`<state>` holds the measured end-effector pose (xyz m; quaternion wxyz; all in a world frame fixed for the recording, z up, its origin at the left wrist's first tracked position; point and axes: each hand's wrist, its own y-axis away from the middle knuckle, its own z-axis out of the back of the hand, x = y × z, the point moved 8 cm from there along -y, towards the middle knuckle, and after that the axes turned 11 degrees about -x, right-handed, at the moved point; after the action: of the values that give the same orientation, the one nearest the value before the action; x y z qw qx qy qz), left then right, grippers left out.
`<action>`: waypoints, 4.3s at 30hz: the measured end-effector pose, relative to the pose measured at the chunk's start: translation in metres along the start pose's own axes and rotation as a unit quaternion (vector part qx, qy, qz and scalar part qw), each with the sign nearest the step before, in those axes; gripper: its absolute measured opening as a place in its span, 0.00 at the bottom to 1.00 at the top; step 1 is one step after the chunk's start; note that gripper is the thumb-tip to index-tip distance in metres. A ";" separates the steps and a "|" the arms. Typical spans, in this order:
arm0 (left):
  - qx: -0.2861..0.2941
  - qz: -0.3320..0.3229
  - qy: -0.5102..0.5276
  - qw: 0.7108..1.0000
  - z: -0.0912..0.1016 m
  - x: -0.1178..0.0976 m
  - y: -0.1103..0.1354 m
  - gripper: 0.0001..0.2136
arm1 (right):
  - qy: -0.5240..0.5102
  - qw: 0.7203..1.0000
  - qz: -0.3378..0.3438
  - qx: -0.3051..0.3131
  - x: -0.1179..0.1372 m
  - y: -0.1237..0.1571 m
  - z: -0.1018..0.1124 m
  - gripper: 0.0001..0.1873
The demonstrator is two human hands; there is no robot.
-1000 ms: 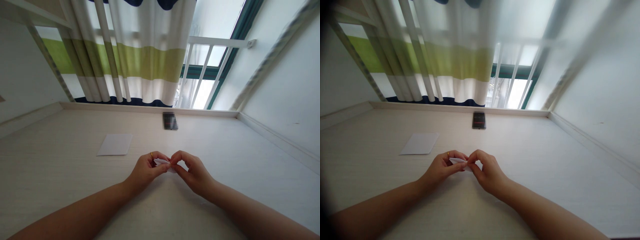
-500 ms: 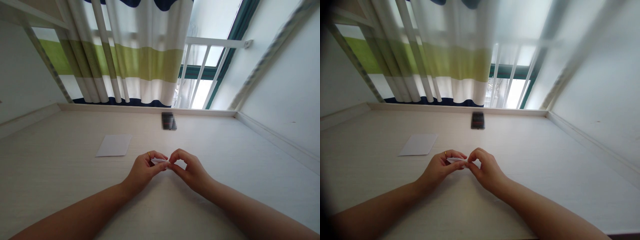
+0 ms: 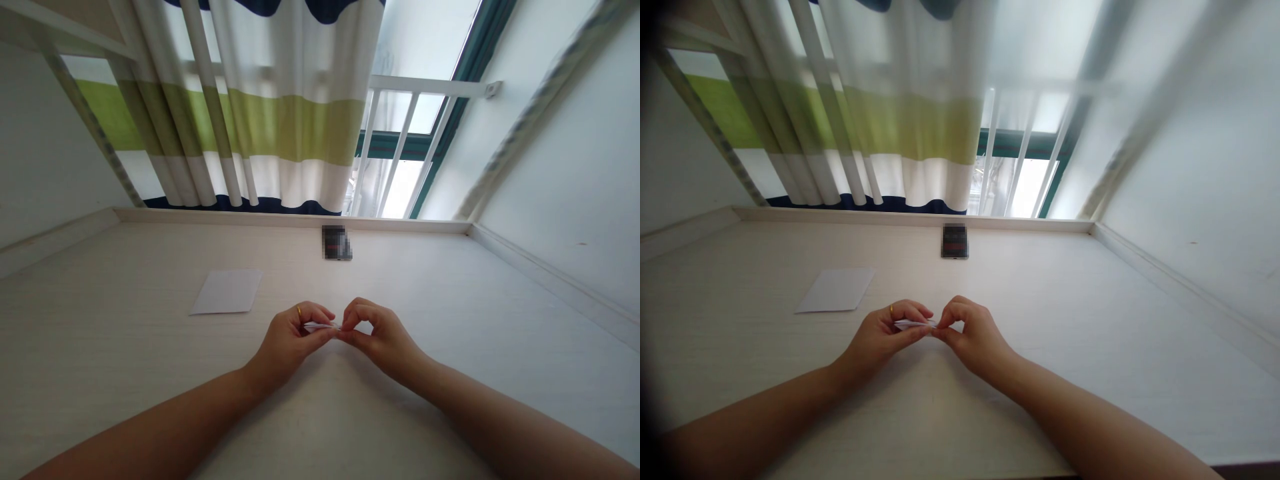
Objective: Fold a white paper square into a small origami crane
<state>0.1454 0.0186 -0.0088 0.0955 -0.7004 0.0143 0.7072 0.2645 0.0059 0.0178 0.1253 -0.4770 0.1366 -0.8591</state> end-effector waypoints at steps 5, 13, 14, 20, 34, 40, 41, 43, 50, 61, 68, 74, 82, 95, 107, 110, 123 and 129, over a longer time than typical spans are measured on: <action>0.011 -0.024 -0.009 1.000 -0.002 -0.003 0.001 0.03 | -0.004 0.999 -0.026 0.023 -0.003 0.001 -0.004 0.04; 0.030 -0.037 -0.047 0.998 -0.004 -0.005 0.002 0.04 | -0.040 0.993 -0.079 0.083 -0.006 0.003 -0.013 0.03; 0.033 -0.029 -0.041 0.998 -0.005 -0.004 0.002 0.04 | -0.041 0.992 -0.088 0.084 -0.006 0.003 -0.013 0.03; 0.046 0.020 -0.011 0.999 -0.007 0.003 0.003 0.07 | -0.046 0.988 -0.121 0.089 -0.008 0.005 -0.015 0.04; 0.090 0.066 0.073 0.991 -0.015 0.006 0.003 0.12 | -0.168 0.962 -0.204 0.072 -0.024 0.006 -0.018 0.06; 0.036 0.037 0.082 0.995 -0.008 0.004 0.000 0.12 | -0.298 0.922 -0.235 0.072 -0.028 0.007 -0.026 0.10; 0.038 0.034 0.067 0.996 -0.008 0.004 0.000 0.11 | -0.310 0.917 -0.240 0.075 -0.029 0.008 -0.027 0.10; 0.040 0.026 0.049 0.998 -0.007 0.002 0.000 0.10 | -0.326 0.909 -0.247 0.080 -0.029 0.010 -0.030 0.11; 0.020 0.003 0.040 0.999 -0.004 -0.003 0.000 0.09 | -0.336 0.912 -0.223 0.080 -0.025 0.009 -0.031 0.12; -0.026 0.012 0.071 0.997 0.004 -0.002 0.000 0.08 | -0.312 0.928 -0.201 0.042 -0.015 0.010 -0.026 0.12; -0.008 0.030 0.039 0.999 0.001 0.003 -0.001 0.07 | -0.243 0.959 -0.139 0.052 -0.018 0.008 -0.026 0.11; 0.059 0.010 0.027 0.998 -0.005 -0.003 -0.001 0.05 | -0.221 0.970 -0.083 0.062 -0.012 0.011 -0.024 0.10; 0.114 0.022 0.068 0.991 -0.014 0.001 0.001 0.07 | -0.196 0.973 -0.068 0.096 -0.008 0.013 -0.027 0.08; 0.076 0.064 0.086 0.991 -0.011 0.000 0.004 0.08 | -0.250 0.958 -0.085 0.110 -0.005 0.013 -0.028 0.10; 0.025 0.053 0.063 0.996 -0.003 -0.001 0.003 0.09 | -0.208 0.968 -0.122 0.066 -0.015 0.009 -0.023 0.10; 0.021 0.075 0.078 0.994 -0.003 0.000 0.003 0.08 | -0.213 0.964 -0.145 0.059 -0.016 0.009 -0.022 0.10; -0.006 0.047 0.029 0.998 0.002 -0.001 0.001 0.06 | -0.285 0.937 -0.182 0.084 -0.022 0.008 -0.032 0.09; -0.021 0.005 0.002 1.000 0.004 -0.004 0.003 0.06 | -0.254 0.949 -0.172 0.066 -0.020 0.007 -0.027 0.08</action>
<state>0.1413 0.0157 -0.0056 0.0774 -0.7039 0.0033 0.7061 0.2524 0.0092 -0.0141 0.0371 -0.6867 -0.0409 -0.7248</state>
